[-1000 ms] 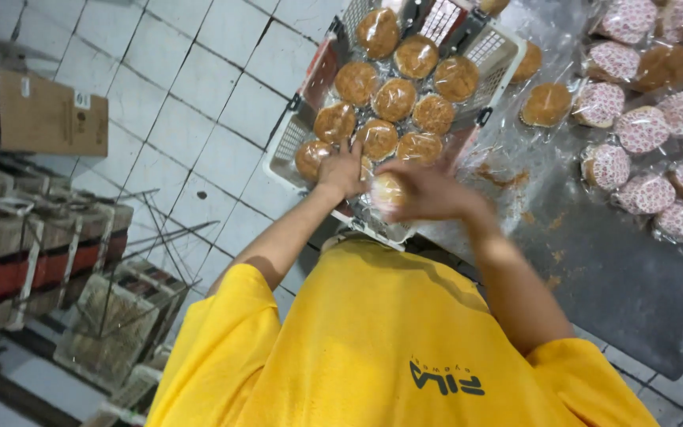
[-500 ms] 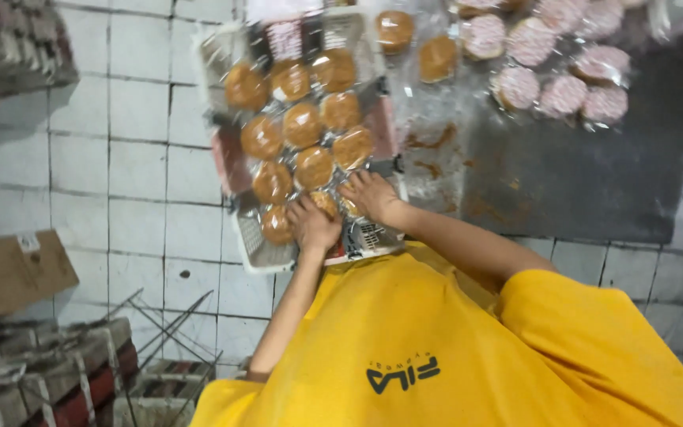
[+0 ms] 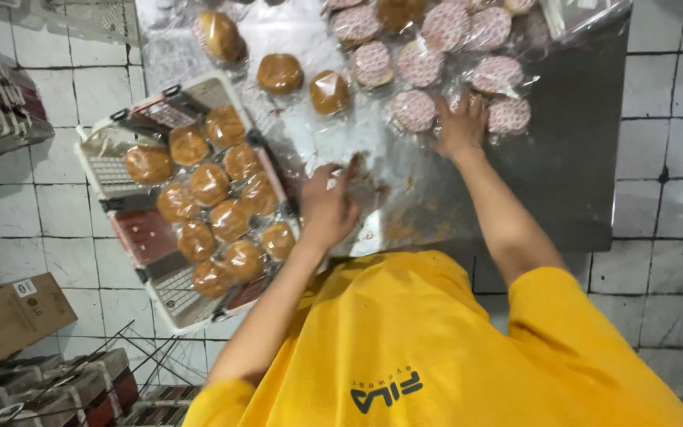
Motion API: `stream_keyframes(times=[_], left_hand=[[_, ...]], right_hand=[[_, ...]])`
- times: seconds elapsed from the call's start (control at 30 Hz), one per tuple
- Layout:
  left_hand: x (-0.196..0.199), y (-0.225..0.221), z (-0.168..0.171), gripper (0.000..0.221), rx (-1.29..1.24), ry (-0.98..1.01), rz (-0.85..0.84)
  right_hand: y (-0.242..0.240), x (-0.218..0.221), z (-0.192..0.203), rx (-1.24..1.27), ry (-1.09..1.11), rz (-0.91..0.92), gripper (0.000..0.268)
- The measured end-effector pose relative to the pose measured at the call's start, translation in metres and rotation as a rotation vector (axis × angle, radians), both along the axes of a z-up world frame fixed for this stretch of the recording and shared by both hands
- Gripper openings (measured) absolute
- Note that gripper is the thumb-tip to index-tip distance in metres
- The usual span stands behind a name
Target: Packing individual donuts into plastic bags, folding the bags, and placing them into a plastic crate.
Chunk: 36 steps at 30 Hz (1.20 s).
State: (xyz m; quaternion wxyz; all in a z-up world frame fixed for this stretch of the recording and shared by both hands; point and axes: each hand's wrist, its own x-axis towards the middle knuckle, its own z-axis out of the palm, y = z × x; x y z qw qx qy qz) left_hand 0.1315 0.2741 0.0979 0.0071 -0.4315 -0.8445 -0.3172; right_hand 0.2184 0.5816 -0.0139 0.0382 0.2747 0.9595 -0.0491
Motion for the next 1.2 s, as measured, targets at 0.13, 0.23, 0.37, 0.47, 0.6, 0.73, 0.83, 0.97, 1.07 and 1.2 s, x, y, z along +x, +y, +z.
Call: stream_keyframes(times=[0.13,0.23,0.37,0.47,0.6,0.73,0.83,0.97,1.07,1.2], left_hand=[[-0.002,0.122,-0.086,0.061,-0.537,0.004,-0.283],[-0.021,0.186,-0.142,0.057,-0.635,0.141,-0.37],[-0.043,0.222,-0.185,0.049,-0.549,0.241,-0.365],[-0.041,0.226,-0.085,0.085,-0.699,-0.49,-0.174],[-0.034,0.169,-0.163,0.08,-0.704,-0.869,0.131],[0.006,0.139,-0.139,0.07,-0.632,-0.483,0.147],[0.035,0.142,-0.12,0.088,-0.747,-0.239,0.004],[0.039,0.14,-0.164,0.089,-0.753,-0.223,-0.001],[0.017,0.111,-0.131,0.093,-0.226,-0.858,0.179],[-0.045,-0.001,-0.004,0.079,0.119,-1.247,0.389]], right_hand=[[0.044,0.036,-0.018,-0.314,-0.093,-0.023,0.074],[0.051,0.065,-0.037,-0.73,0.288,-0.147,0.074],[0.044,0.131,-0.082,-1.684,0.631,-0.83,0.061],[0.048,0.179,-0.133,-1.178,0.637,-0.842,0.052],[0.021,0.182,-0.021,-0.788,0.454,-0.686,0.06],[0.005,0.176,0.006,-0.457,0.049,-0.005,0.087],[0.006,0.168,-0.003,-0.274,-0.171,0.216,0.089],[0.021,0.126,-0.042,-0.754,0.158,-0.131,0.069],[-0.01,0.075,-0.01,-1.467,0.461,-0.573,0.056],[-0.071,-0.028,0.075,-2.179,0.609,-0.444,0.068]])
